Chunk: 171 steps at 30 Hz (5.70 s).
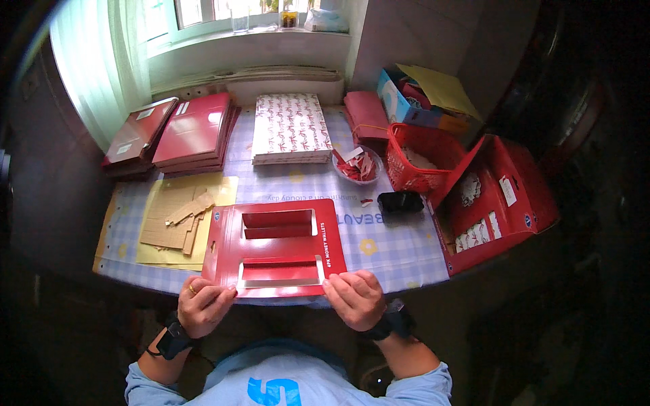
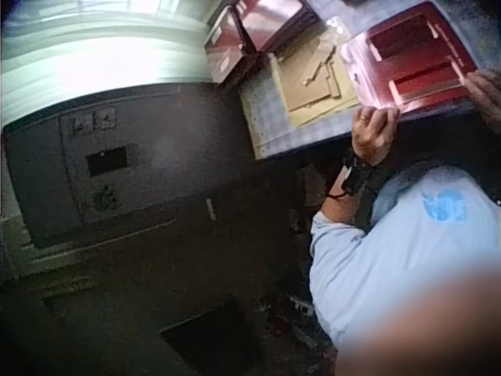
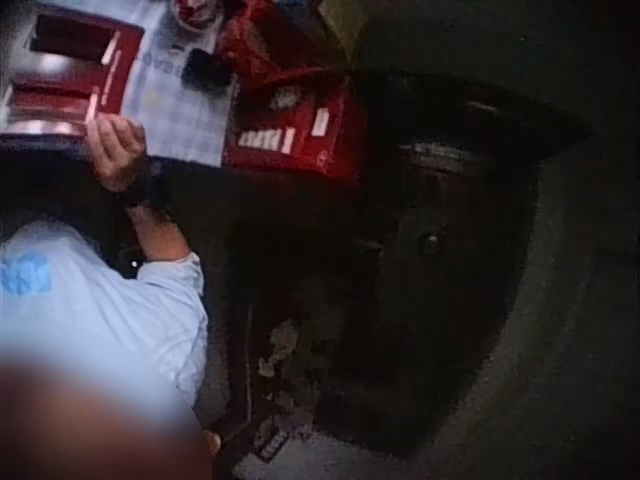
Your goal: Assemble a red cardboard wallet-packaging display or box from a flat sheet.
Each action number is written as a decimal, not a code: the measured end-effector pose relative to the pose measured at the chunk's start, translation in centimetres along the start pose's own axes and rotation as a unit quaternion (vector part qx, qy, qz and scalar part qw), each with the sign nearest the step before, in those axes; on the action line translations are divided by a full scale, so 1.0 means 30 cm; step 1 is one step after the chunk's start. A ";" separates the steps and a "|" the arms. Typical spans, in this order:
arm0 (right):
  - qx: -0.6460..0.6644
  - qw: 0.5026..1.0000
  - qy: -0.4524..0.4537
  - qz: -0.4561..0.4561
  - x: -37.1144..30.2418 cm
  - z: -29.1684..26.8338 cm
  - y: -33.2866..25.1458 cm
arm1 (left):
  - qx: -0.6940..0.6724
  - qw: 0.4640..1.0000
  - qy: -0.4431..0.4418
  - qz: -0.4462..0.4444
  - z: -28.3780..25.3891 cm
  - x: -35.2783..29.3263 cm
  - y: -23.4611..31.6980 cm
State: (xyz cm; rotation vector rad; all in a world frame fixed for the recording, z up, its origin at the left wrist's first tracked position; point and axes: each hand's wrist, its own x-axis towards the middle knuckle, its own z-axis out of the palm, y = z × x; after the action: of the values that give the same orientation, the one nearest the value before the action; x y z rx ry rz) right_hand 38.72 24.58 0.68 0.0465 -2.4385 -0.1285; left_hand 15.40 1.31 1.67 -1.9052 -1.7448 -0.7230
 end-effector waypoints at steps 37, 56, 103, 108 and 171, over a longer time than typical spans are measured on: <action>0.622 0.712 0.133 0.299 0.165 0.092 0.227 | -0.393 0.824 0.244 -0.328 -0.065 0.096 -0.112; 0.640 0.661 0.155 0.360 0.246 0.164 0.176 | -0.616 0.660 0.056 -0.426 0.044 0.103 -0.138; 0.661 0.640 0.047 0.389 0.244 0.194 0.304 | -0.631 0.675 0.072 -0.375 0.145 0.174 -0.323; 0.680 0.614 0.030 0.400 0.254 0.185 0.303 | -0.634 0.663 0.077 -0.390 0.149 0.182 -0.322; -0.062 0.949 -0.290 -0.109 0.453 0.373 0.224 | 0.067 0.962 -0.128 0.230 0.417 0.341 -0.430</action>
State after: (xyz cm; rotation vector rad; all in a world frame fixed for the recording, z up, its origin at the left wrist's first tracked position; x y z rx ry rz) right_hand 21.12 31.26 1.60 0.2536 -3.0009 -0.4502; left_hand 4.12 18.36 -1.40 -2.2659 -1.3566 -0.1903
